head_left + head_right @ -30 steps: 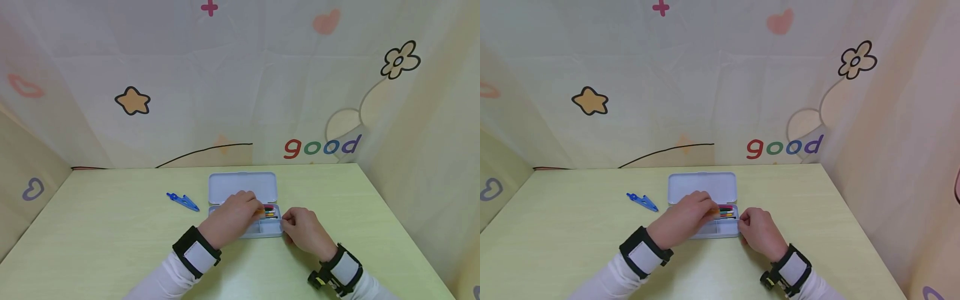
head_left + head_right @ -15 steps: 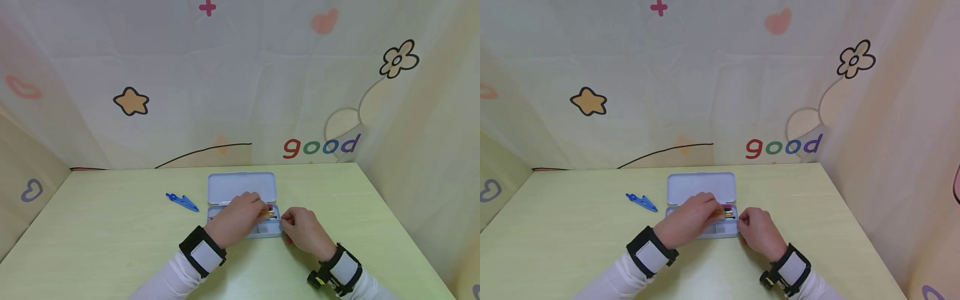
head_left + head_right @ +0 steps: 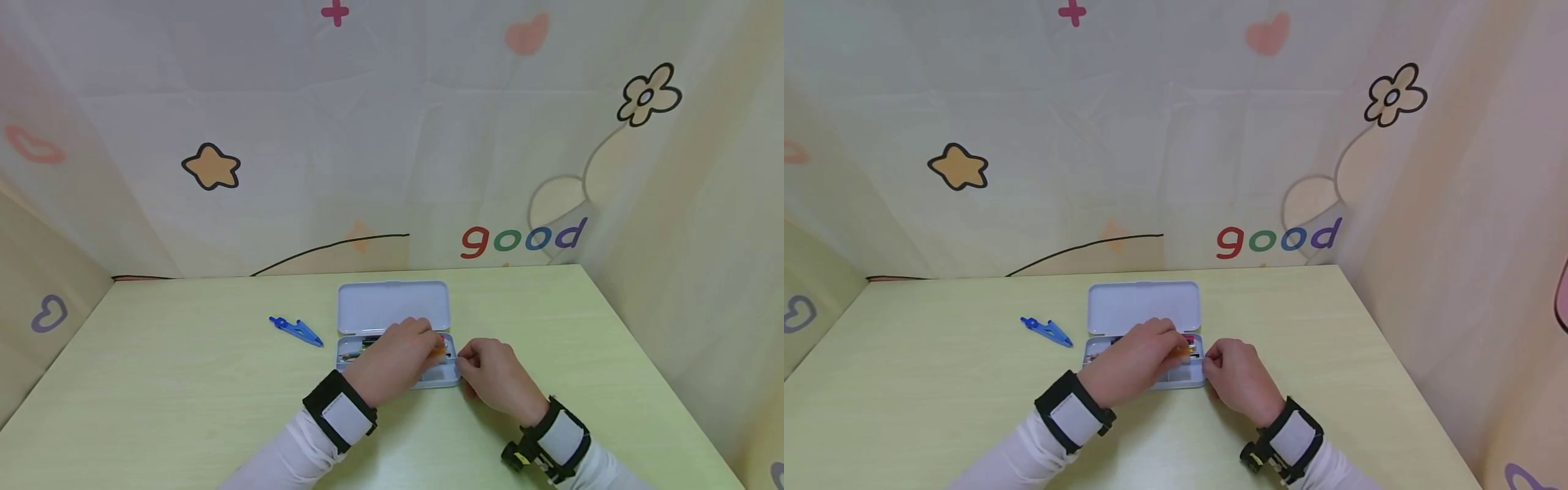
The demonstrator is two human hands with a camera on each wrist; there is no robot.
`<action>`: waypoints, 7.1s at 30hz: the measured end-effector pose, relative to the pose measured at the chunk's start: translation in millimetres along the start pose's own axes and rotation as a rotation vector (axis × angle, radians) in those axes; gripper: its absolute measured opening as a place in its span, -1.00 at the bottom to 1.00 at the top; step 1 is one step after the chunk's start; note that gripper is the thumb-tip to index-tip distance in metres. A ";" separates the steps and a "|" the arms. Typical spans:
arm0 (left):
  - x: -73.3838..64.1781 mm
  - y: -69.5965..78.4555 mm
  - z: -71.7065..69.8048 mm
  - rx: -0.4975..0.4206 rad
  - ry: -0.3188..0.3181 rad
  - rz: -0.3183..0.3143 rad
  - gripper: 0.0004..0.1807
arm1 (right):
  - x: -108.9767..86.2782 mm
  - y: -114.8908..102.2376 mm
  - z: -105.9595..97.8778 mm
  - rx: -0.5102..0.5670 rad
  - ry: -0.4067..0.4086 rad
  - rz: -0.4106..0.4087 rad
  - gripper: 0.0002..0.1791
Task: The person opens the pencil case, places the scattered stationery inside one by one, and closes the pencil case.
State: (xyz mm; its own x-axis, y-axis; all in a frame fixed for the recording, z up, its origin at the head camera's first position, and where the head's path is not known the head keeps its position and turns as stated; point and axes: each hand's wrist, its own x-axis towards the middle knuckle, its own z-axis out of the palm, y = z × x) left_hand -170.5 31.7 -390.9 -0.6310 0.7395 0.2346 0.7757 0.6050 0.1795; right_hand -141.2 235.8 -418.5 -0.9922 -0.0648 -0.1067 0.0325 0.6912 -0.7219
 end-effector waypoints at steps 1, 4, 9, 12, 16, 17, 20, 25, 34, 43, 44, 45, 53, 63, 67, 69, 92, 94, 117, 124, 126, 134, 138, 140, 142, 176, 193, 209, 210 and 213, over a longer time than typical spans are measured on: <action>0.3 0.0 0.8 -0.001 -0.005 -0.004 -0.80 | -0.2 -0.3 -0.2 -0.001 -0.002 -0.001 -0.91; 1.5 0.2 2.8 0.001 -0.013 -0.008 -0.81 | -0.6 -0.4 -0.7 -0.001 -0.005 -0.003 -0.91; 3.9 0.9 6.5 -0.002 -0.029 -0.008 -0.83 | -1.1 -0.2 -1.3 0.001 -0.003 -0.012 -0.89; 4.9 1.5 8.5 0.004 -0.035 -0.006 -0.84 | -0.8 -0.6 -1.4 0.003 -0.004 -0.015 -0.89; 5.8 2.2 9.8 0.012 -0.037 -0.008 -0.85 | -0.8 -0.5 -1.3 -0.003 0.001 -0.024 -0.88; 5.9 2.3 10.2 0.011 -0.038 -0.009 -0.85 | -1.0 -0.4 -1.3 -0.004 0.001 -0.027 -0.89; 6.5 2.4 11.2 0.012 -0.040 -0.012 -0.85 | -1.1 0.1 -1.1 -0.007 0.001 -0.030 -0.89; 7.9 1.6 14.3 0.019 -0.040 -0.008 -0.83 | -0.5 0.7 -1.1 -0.003 0.001 -0.037 -0.88; 9.9 2.3 18.4 0.019 -0.034 0.003 -0.87 | 0.1 2.1 -1.3 -0.013 0.008 -0.061 -0.85; 11.3 2.1 24.2 0.004 -0.046 0.023 -0.91 | 0.4 3.8 -1.1 -0.016 0.011 -0.077 -0.84; 11.3 2.5 25.0 0.010 -0.045 0.026 -0.92 | 0.5 4.0 -1.1 -0.016 0.010 -0.076 -0.84; 11.2 2.8 25.7 0.016 -0.044 0.027 -0.92 | 0.6 4.2 -1.0 -0.015 0.010 -0.073 -0.84; 11.4 5.1 29.5 0.074 -0.058 0.014 -0.92 | 0.1 2.9 -1.3 -0.021 0.007 -0.066 -0.86; 11.5 8.4 31.0 0.109 -0.059 0.033 -0.95 | 0.8 3.4 -0.6 -0.030 0.015 -0.069 -0.86; 12.2 9.3 33.3 0.138 -0.065 0.046 -0.97 | 0.7 3.4 -0.7 -0.029 0.015 -0.070 -0.86; 12.2 9.8 34.1 0.143 -0.067 0.047 -0.96 | 0.6 3.4 -0.8 -0.030 0.016 -0.073 -0.86; 8.7 16.6 33.3 0.195 -0.078 -0.014 -0.91 | -0.2 2.2 -0.4 -0.034 0.020 -0.073 -0.85; 8.8 17.0 33.0 0.194 -0.083 -0.018 -0.90 | -0.3 2.3 -0.4 -0.036 0.021 -0.072 -0.85; 8.1 18.7 31.3 0.239 -0.102 -0.022 -0.86 | -0.2 1.4 0.1 -0.041 0.025 -0.067 -0.86; 6.1 16.5 32.4 0.225 -0.089 0.002 -0.87 | -0.4 0.9 0.4 -0.032 0.020 -0.060 -0.85; 5.5 15.5 32.0 0.217 -0.082 0.011 -0.87 | -0.3 0.6 0.2 -0.030 0.016 -0.058 -0.85; 4.9 12.9 26.8 0.138 -0.068 0.006 -0.81 | -0.4 0.3 -1.4 -0.019 0.008 -0.059 -0.86; 3.3 11.6 21.3 0.103 -0.040 0.008 -0.77 | -0.2 0.9 -2.0 -0.018 0.009 -0.070 -0.85; 1.8 11.0 18.1 0.100 -0.018 0.016 -0.77 | 0.0 1.3 -2.0 -0.018 0.011 -0.076 -0.85; -0.5 10.2 14.8 0.095 0.006 0.023 -0.75 | 0.4 1.4 -2.0 -0.019 0.011 -0.076 -0.86; -53.2 -39.9 -33.4 0.013 0.156 -0.052 -0.53 | -0.2 -1.6 1.0 -0.003 -0.017 0.035 -0.91; -86.4 -78.3 -47.4 0.004 0.159 -0.121 -0.41 | -0.2 -2.2 1.5 0.005 -0.020 0.045 -0.91; -107.8 -130.3 -42.5 -0.012 0.041 -0.265 -0.33 | -0.9 -3.6 1.0 0.009 -0.029 0.073 -0.92; -108.2 -132.7 -42.3 -0.010 0.032 -0.270 -0.33 | -0.8 -3.6 0.9 0.009 -0.029 0.072 -0.92; -108.7 -139.8 -41.1 0.000 0.012 -0.284 -0.33 | -0.9 -3.9 0.6 0.008 -0.031 0.071 -0.91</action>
State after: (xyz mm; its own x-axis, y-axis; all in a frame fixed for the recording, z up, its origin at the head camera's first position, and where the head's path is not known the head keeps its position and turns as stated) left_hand -209.9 -145.5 -402.3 -0.8229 0.5370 0.1857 0.5679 0.7874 0.2398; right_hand -140.4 232.7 -416.0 -0.9832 -0.0380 -0.1784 0.1035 0.6889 -0.7174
